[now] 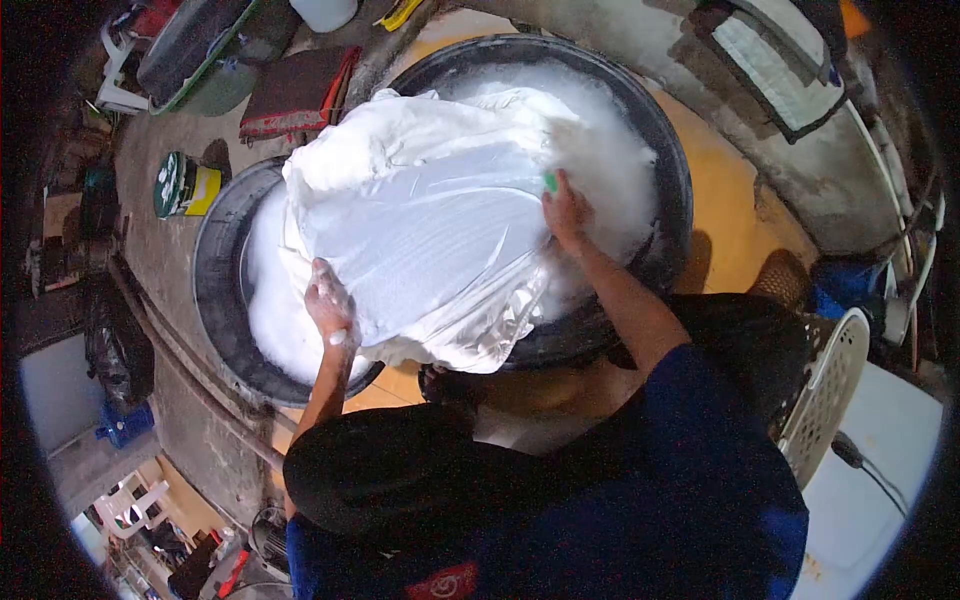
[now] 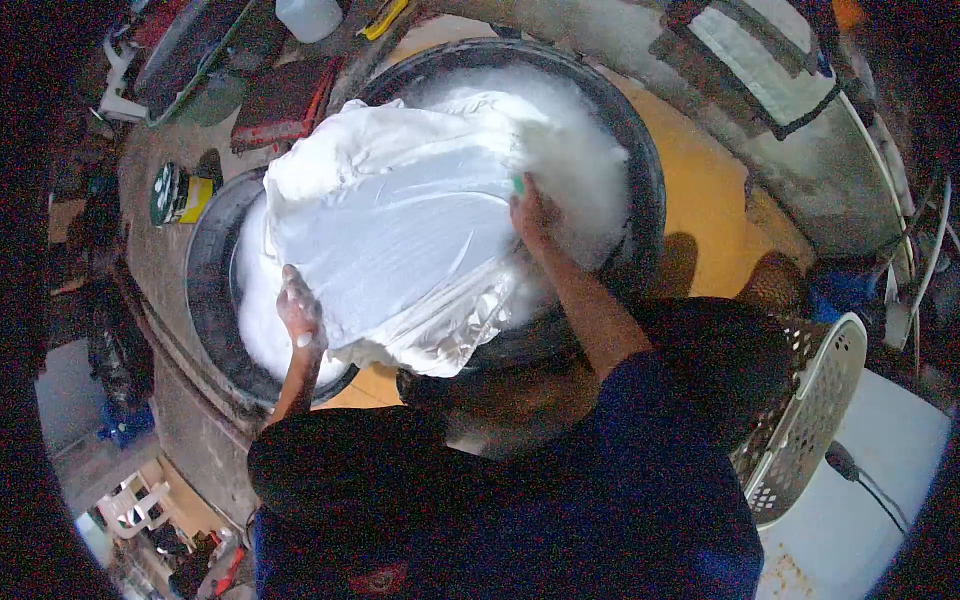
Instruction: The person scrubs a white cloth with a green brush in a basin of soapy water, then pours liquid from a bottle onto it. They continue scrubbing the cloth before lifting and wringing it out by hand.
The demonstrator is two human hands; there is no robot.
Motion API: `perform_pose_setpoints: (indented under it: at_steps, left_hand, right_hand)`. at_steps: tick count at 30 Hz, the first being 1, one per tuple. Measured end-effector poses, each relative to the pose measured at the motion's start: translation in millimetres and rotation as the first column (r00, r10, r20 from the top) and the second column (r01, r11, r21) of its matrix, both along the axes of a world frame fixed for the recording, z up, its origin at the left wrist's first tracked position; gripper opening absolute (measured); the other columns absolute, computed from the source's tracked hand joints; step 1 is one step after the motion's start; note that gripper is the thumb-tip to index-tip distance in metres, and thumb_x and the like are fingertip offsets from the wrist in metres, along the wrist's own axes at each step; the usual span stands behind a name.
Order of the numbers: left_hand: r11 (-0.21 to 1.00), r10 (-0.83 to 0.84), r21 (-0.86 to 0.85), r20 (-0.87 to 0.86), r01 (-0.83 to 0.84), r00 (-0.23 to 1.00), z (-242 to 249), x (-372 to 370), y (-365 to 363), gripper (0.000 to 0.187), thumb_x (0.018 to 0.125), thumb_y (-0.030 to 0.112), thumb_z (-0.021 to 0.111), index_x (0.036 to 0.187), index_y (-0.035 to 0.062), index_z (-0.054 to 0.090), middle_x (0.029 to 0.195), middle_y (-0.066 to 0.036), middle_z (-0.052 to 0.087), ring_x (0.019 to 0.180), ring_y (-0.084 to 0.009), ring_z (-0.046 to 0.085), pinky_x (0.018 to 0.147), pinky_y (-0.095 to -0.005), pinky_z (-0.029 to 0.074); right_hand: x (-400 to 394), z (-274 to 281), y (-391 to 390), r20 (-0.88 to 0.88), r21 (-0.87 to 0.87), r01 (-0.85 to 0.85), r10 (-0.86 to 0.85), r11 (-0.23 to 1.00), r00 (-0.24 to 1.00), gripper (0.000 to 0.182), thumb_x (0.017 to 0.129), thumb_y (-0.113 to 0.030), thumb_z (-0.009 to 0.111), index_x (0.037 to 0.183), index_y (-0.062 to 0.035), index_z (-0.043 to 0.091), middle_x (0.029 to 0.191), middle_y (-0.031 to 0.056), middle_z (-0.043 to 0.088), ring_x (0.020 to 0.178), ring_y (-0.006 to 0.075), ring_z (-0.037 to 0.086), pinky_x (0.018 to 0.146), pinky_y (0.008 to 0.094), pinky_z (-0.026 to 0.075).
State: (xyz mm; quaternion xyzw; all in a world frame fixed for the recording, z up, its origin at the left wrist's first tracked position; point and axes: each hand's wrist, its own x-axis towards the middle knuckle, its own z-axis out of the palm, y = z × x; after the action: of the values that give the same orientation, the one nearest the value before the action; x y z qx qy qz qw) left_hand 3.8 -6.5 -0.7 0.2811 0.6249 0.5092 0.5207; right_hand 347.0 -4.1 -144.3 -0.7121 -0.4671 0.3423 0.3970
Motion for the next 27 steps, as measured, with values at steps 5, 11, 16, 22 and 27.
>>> perform_pose_setpoints:
  at_steps: [5,11,16,22,27]
  left_hand:
    - [0.992,0.123,-0.005,0.225,-0.125,0.967,-7,0,3,0.024,0.094,0.028,0.039,0.1,0.0063,0.049,0.075,0.003,0.05,0.05,-0.0045,0.044,0.039,-0.0204,0.035]
    - [0.998,-0.059,0.034,0.045,0.058,0.997,1,-5,-3,0.03,0.093,0.032,0.042,0.098,0.0043,0.052,0.077,0.004,0.05,0.054,-0.0026,0.042,0.046,-0.0162,0.035]
    - [0.995,-0.094,0.018,0.077,0.093,0.993,7,-4,-5,0.033,0.092,0.036,0.045,0.085,0.0043,0.051,0.071,0.007,0.043,0.058,-0.0025,0.039,0.049,-0.0181,0.033]
    - [0.999,-0.03,0.038,0.046,0.028,0.998,11,8,-2,0.029,0.091,0.033,0.048,0.083,0.0056,0.049,0.068,0.006,0.042,0.055,-0.0026,0.037,0.047,-0.0188,0.033]
    - [0.994,0.045,0.097,0.095,-0.054,0.994,-1,6,3,0.024,0.091,0.031,0.049,0.089,0.0074,0.051,0.065,0.008,0.044,0.047,-0.0032,0.038,0.04,-0.0179,0.031]
  right_hand:
    - [-152,168,-26,0.422,-0.026,-0.497,0.461,0.867,0.781,0.031,0.073,-0.019,0.058,0.104,-0.014,0.054,0.092,0.0085,0.063,0.083,0.0243,0.061,0.075,0.0406,0.047]
    - [-24,13,11,0.271,0.24,-0.056,-0.012,0.969,0.963,0.049,0.071,-0.01,0.062,0.118,-0.0042,0.05,0.096,0.0143,0.061,0.08,0.026,0.061,0.072,0.0348,0.049]
    - [-148,147,-15,0.437,0.14,-0.44,0.343,0.887,0.831,0.046,0.069,-0.013,0.061,0.114,-0.014,0.052,0.092,0.0077,0.063,0.083,0.0219,0.061,0.068,0.0372,0.049]
    - [-41,34,19,0.113,-0.017,-0.109,0.11,0.994,0.987,0.046,0.07,-0.015,0.065,0.113,-0.011,0.051,0.108,0.0095,0.058,0.081,0.0248,0.06,0.073,0.0369,0.049]
    - [-114,104,14,0.431,0.241,-0.348,0.222,0.906,0.875,0.031,0.07,-0.019,0.061,0.099,-0.0091,0.056,0.075,0.0083,0.06,0.064,0.0228,0.058,0.054,0.0383,0.045]
